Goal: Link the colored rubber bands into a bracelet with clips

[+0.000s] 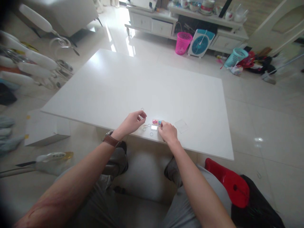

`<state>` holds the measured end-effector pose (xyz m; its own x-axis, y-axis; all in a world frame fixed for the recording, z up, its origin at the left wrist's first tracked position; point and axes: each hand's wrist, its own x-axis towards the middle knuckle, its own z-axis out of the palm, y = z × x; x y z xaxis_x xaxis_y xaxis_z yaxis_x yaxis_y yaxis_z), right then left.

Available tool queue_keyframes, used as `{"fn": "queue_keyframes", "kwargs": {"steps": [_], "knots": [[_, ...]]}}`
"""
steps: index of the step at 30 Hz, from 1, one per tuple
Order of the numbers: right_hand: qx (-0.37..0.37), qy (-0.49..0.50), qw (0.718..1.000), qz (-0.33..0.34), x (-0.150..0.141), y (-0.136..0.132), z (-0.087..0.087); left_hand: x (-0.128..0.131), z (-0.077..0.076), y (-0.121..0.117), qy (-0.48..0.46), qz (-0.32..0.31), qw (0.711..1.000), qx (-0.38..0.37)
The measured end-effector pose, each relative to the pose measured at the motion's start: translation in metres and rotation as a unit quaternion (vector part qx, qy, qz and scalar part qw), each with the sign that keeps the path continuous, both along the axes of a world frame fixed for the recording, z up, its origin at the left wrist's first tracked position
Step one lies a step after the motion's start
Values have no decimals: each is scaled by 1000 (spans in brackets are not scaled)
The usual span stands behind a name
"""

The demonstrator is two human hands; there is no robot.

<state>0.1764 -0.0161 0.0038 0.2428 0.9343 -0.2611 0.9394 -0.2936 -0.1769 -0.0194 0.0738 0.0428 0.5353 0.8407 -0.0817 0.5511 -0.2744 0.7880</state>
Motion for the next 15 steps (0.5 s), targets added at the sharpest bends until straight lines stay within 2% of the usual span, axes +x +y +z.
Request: {"fn": "queue_keyframes", "kwargs": {"steps": [4,7,15], "knots": [[-4,4,1000,20,-2,-3,3,-8,-2,2,43,-10,999,17],[-29,15,999,29,-4,-6,9,-13,-10,3,105,-27,993,37],[21,53,998,40,-5,-13,48,-12,-55,-5,198,-80,975,59]]}}
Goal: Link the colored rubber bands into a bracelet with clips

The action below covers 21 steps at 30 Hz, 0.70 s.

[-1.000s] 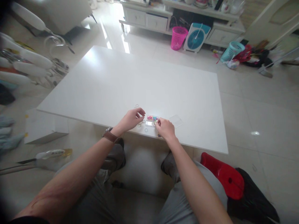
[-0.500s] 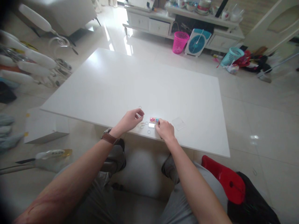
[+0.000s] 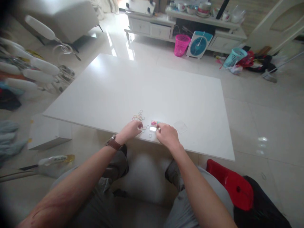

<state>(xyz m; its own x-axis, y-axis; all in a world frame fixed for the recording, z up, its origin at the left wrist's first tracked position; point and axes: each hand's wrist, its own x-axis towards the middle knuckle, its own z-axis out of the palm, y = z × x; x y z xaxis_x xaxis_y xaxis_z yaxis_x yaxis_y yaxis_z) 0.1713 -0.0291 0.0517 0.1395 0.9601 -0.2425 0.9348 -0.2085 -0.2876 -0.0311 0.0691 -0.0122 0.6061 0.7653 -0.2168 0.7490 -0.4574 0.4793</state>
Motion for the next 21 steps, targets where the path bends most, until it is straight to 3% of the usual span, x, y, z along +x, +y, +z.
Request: {"fn": "queue_keyframes", "kwargs": {"steps": [6,13,21], "knots": [[-23,15,1000,0,11,-9,3,12,-17,0,23,-21,1000,3],[-17,26,1000,-4,21,-14,5,24,-18,4,58,-38,997,22],[-13,30,999,-4,23,-14,7,29,-24,1,122,-115,984,62]]}}
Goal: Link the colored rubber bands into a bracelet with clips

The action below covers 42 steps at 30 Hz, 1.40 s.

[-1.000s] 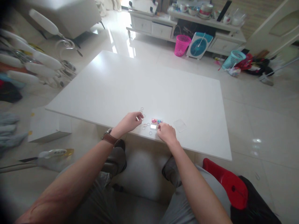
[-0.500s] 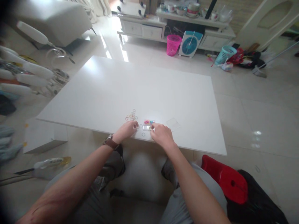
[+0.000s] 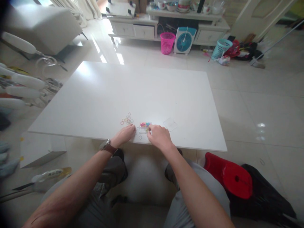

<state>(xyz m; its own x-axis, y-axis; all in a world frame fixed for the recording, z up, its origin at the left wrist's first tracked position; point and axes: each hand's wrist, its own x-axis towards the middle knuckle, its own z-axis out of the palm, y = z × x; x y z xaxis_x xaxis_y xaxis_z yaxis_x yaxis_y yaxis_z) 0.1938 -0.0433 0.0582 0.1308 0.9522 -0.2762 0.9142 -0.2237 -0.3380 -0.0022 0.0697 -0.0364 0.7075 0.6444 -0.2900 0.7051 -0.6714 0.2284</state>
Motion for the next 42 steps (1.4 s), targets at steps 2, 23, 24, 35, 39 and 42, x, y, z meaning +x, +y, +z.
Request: {"fn": "queue_keyframes", "kwargs": {"steps": [2,23,24,35,39,42], "knots": [[2,-4,1000,3,-1,0,-2,1,-1,-2,0,-12,1000,2],[-27,-27,999,24,-15,5,-13,-1,17,-13,-23,-1,1000,-13],[-25,-27,999,25,-14,5,-13,-1,18,-13,-27,-1,999,-18],[-31,-16,999,26,-10,2,-9,-2,22,-13,-24,-25,999,-34],[-38,-17,999,29,-10,1,-7,0,15,-16,-12,-45,999,-14],[-35,-21,999,32,-10,1,-7,1,11,-16,-12,-40,999,-23]]}}
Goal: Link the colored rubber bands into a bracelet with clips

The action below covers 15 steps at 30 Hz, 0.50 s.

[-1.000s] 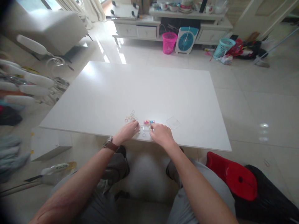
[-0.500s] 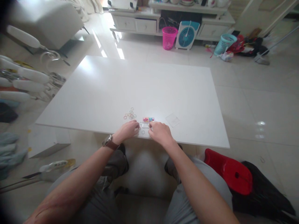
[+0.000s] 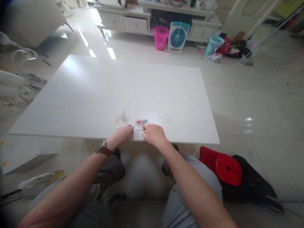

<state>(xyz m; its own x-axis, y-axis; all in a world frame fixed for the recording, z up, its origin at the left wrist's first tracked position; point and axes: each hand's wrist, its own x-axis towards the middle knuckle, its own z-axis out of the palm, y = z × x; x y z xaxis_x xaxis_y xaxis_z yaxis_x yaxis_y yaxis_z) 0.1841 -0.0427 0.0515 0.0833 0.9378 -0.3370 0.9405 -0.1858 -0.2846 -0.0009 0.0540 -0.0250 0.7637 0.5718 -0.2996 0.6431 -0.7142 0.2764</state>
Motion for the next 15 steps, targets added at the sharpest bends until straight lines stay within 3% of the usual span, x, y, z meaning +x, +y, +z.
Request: {"fn": "queue_keyframes", "kwargs": {"steps": [2,4,8,11,15], "knots": [[6,3,1000,-3,1,0,-1,1,5,3,-27,19,999,-32],[15,18,1000,-12,1,0,-2,2,16,7,-92,48,989,-109],[70,133,988,-32,0,3,-5,5,47,12,-242,100,906,-333],[109,284,951,-52,-2,6,-9,8,64,10,-290,110,857,-411],[94,417,897,-110,-1,10,-13,11,70,6,-304,122,838,-435]]}}
